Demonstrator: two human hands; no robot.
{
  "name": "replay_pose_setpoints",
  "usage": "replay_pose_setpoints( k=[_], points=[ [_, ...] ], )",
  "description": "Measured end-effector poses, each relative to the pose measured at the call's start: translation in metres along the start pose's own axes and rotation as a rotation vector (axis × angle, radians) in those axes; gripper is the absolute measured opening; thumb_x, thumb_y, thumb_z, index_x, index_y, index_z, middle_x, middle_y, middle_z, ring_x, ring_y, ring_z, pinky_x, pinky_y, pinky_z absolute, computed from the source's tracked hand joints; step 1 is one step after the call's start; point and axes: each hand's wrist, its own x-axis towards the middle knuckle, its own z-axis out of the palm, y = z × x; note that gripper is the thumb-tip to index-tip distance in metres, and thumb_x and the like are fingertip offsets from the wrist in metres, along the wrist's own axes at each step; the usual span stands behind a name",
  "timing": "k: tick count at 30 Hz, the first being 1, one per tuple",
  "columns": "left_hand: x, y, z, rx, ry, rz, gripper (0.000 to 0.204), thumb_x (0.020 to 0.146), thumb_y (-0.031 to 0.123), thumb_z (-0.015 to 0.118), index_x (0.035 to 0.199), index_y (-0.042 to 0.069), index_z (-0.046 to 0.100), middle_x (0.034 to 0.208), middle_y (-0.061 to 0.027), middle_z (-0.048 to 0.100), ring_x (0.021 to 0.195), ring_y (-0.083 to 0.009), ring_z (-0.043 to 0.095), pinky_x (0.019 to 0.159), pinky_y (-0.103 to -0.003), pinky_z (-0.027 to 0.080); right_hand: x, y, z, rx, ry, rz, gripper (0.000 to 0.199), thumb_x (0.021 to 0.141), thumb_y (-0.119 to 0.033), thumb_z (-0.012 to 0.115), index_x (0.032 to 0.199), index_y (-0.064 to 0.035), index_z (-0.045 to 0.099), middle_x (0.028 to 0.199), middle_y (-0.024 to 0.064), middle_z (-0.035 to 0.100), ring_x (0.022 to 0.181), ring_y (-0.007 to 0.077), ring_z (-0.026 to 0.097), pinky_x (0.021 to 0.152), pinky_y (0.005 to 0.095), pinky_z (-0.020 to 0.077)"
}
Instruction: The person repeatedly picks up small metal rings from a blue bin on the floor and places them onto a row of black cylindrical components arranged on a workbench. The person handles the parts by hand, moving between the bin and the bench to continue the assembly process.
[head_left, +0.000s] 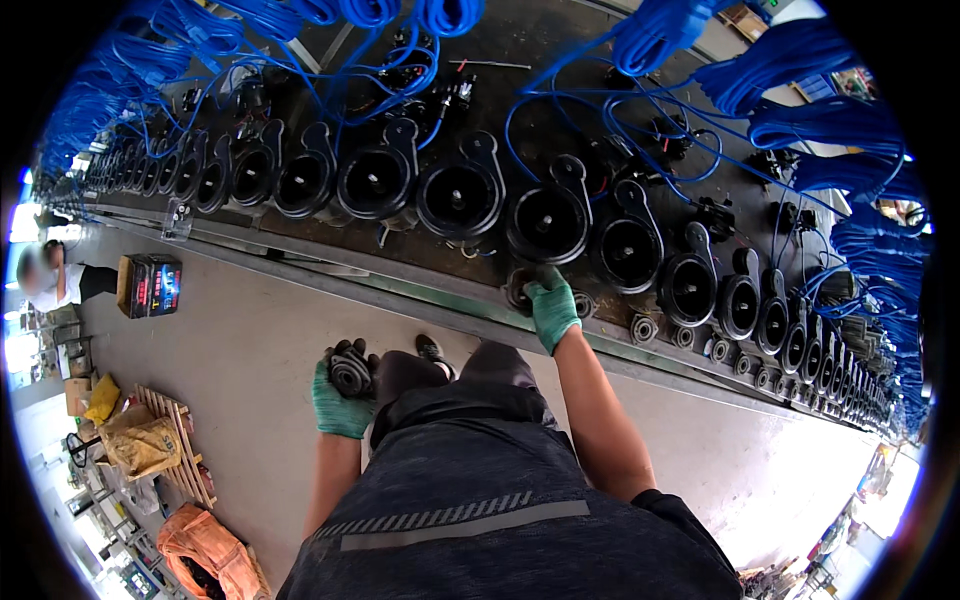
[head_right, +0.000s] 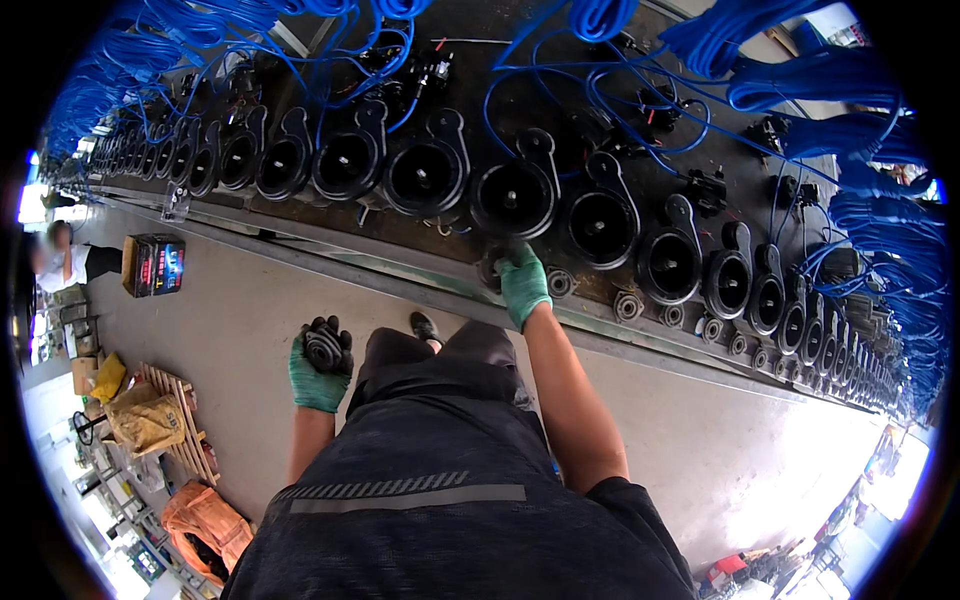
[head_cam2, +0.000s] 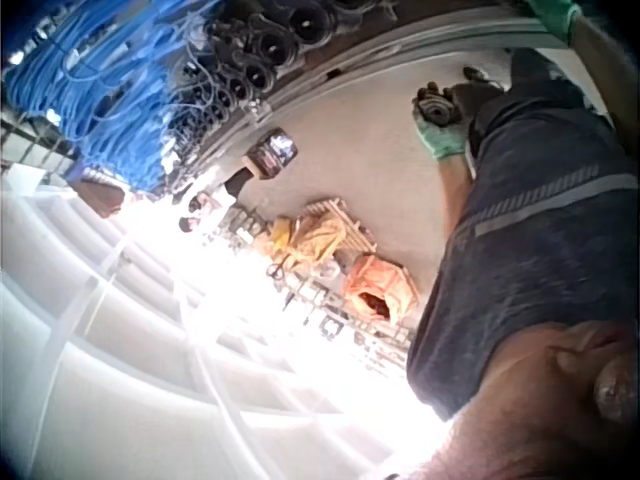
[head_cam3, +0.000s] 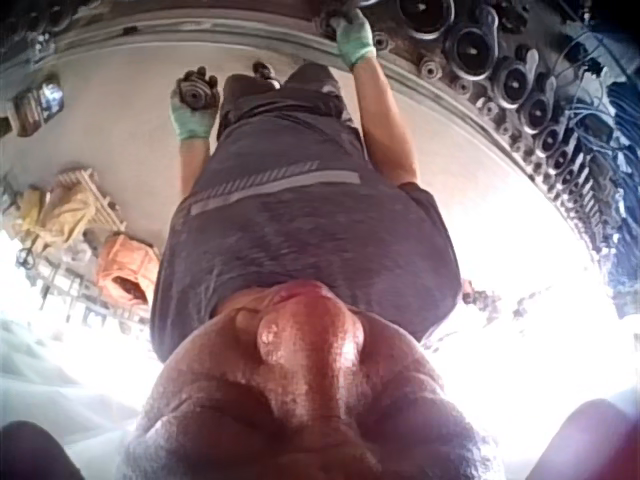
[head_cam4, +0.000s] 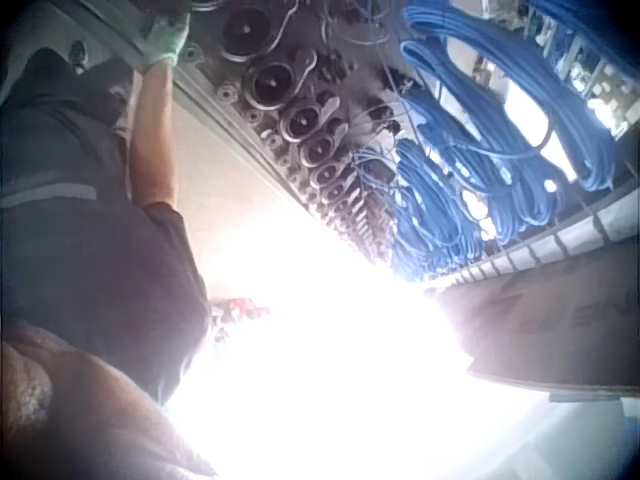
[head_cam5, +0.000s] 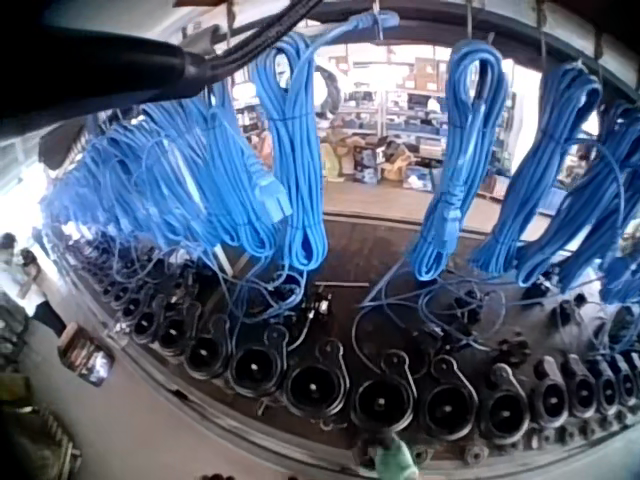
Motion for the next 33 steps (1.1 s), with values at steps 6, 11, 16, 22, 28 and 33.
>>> replay_pose_setpoints(
  k=[6,11,16,22,28,33],
  points=[
    [0.026,0.034,0.014,0.031,-0.008,-0.073,0.032,0.099,0.043,0.052,0.115,0.02,0.069,0.119,-0.0038,0.071,0.1,-0.0299,0.068,0.066,-0.043,0.061,-0.002,-0.02,0.078,0.172,-0.185,0.202,0.059,0.089,0.017,0.046,0.141,-0.0124,0.048,0.128,0.0057,0.057,0.112,0.0203,0.06,0.085,0.0348,0.057],
    [0.052,0.083,0.001,0.032,-0.034,-0.142,0.033,0.101,0.043,0.05,0.115,0.019,0.067,0.121,-0.004,0.07,0.102,-0.0294,0.068,0.069,-0.045,0.061,0.002,-0.004,0.118,0.141,-0.059,0.152,0.055,0.087,0.016,0.049,0.136,-0.0099,0.052,0.123,0.0055,0.061,0.108,0.0173,0.06,0.085,0.0319,0.0543],
    [0.08,0.124,0.014,0.053,-0.1,-0.195,0.036,0.101,0.043,0.049,0.121,0.017,0.065,0.125,-0.0081,0.067,0.106,-0.0308,0.066,0.08,-0.048,0.06,0.005,0.007,0.14,-0.384,0.118,-0.171,0.059,0.08,0.016,0.049,0.136,-0.0012,0.052,0.123,0.0097,0.064,0.115,0.0206,0.06,0.099,0.0299,0.0479],
    [0.113,0.154,0.032,0.078,-0.266,-0.28,0.036,0.099,0.035,0.055,0.128,0.015,0.063,0.126,-0.0119,0.065,0.112,-0.0335,0.065,0.092,-0.052,0.057,-0.027,-0.003,0.168,-0.923,0.342,-0.452,0.043,0.089,0.007,0.058,0.131,-0.0015,0.06,0.127,0.0129,0.064,0.112,0.0221,0.063,0.097,0.033,0.0507],
    [0.135,0.152,0.032,0.044,-0.482,-0.301,0.039,0.097,0.009,0.057,0.136,0.007,0.054,0.131,-0.0131,0.061,0.12,-0.0301,0.06,0.102,-0.043,0.053,-0.077,-0.026,0.302,-0.071,-0.2,0.046,0.04,0.094,-0.003,0.067,0.132,-0.0019,0.056,0.125,0.0121,0.064,0.094,0.0181,0.066,0.077,0.0322,0.0597],
    [0.142,0.142,0.035,0.201,-0.461,-0.14,0.047,0.093,-0.005,0.056,0.139,0.006,0.052,0.131,-0.0137,0.061,0.12,-0.0286,0.06,0.103,-0.042,0.052,-0.061,-0.007,0.304,0.069,-0.113,0.083,0.035,0.092,0.001,0.066,0.125,0.0011,0.056,0.123,0.0135,0.064,0.098,0.0208,0.068,0.079,0.0348,0.0622]
  ],
)
